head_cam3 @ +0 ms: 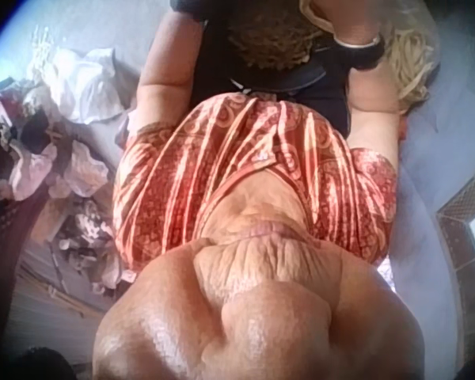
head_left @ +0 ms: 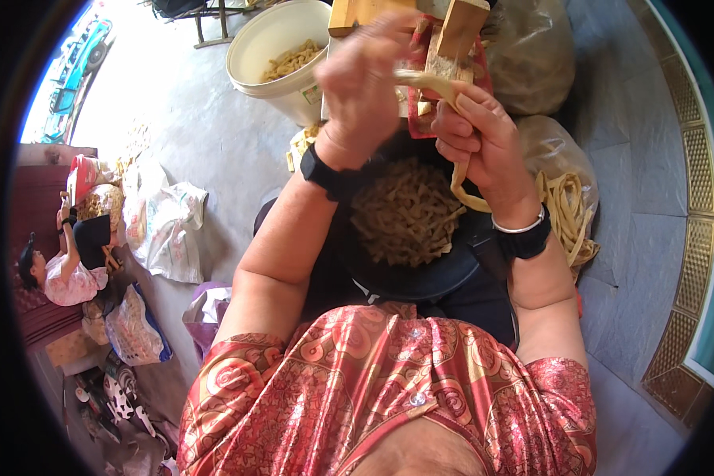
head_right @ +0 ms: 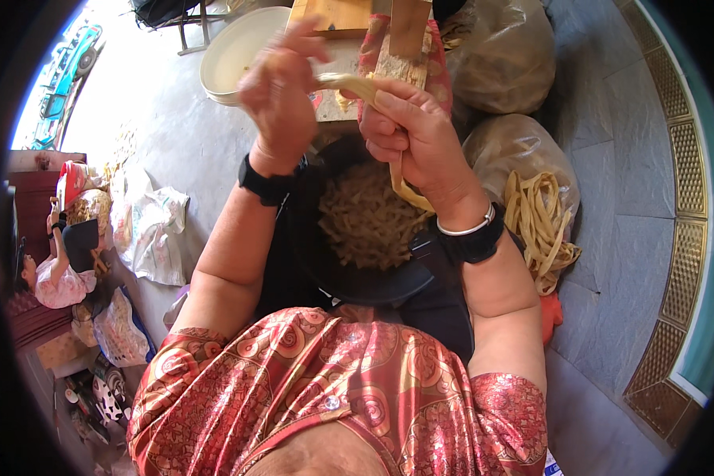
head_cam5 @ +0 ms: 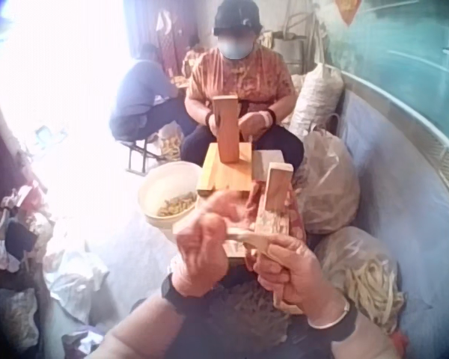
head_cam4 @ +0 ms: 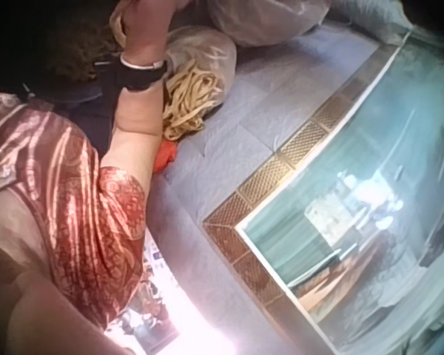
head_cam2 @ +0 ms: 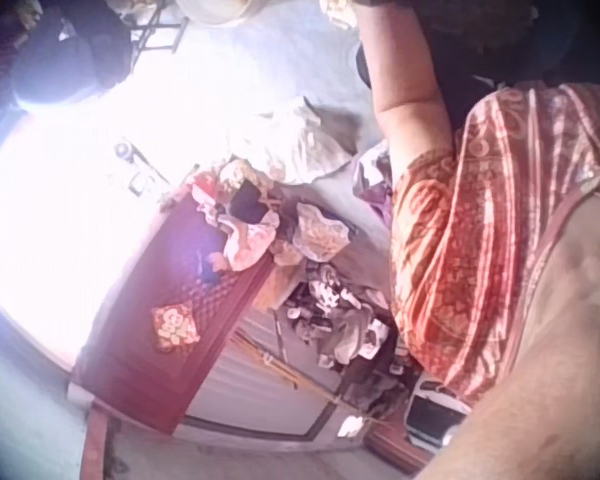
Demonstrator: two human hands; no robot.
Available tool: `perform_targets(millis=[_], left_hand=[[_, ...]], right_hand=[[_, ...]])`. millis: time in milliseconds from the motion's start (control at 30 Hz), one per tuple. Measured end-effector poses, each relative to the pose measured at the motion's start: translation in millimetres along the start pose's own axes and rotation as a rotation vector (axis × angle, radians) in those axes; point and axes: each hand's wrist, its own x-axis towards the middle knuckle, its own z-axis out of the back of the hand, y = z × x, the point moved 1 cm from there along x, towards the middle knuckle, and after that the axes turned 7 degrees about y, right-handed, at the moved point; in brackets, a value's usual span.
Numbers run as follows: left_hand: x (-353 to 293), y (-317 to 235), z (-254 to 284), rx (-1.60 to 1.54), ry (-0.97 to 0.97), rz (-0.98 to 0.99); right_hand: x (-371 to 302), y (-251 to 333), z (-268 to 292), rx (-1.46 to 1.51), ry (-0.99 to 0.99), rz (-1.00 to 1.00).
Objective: The person pulls thin strips of material through a wooden shaving tool held between their knees and places the processed pieces into a black bowl on the floor.
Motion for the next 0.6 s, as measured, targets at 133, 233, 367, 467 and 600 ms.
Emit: perform_targets(millis=[133, 233, 367, 467, 600], left_hand=[[-21.9, -13.5, -25.9, 0.056, 0.31, 0.019], [-28.3, -8.6, -30.0, -0.066, 0.311, 0.321], [-23.4, -2.6, -27.2, -0.199, 0.36, 0.748], [-25.0, -4.3, -28.3, 0.215, 0.362, 0.446], [-22.0, -9.4, -25.5, 0.189, 0.369, -0.039]], right_hand=[[3.7, -12.4, 24.3, -1.189, -0.201, 0.557], [1.1, -13.6, 8.5, -0.998, -0.285, 0.397], [-2.3, -3.3, 14.6, -0.691, -0.344, 0.141], [-3.9, -2.4, 10.4, -0.441, -0.39, 0.045], [-4.9, 1.6, 27.4, 0.061, -0.328, -0.248]])
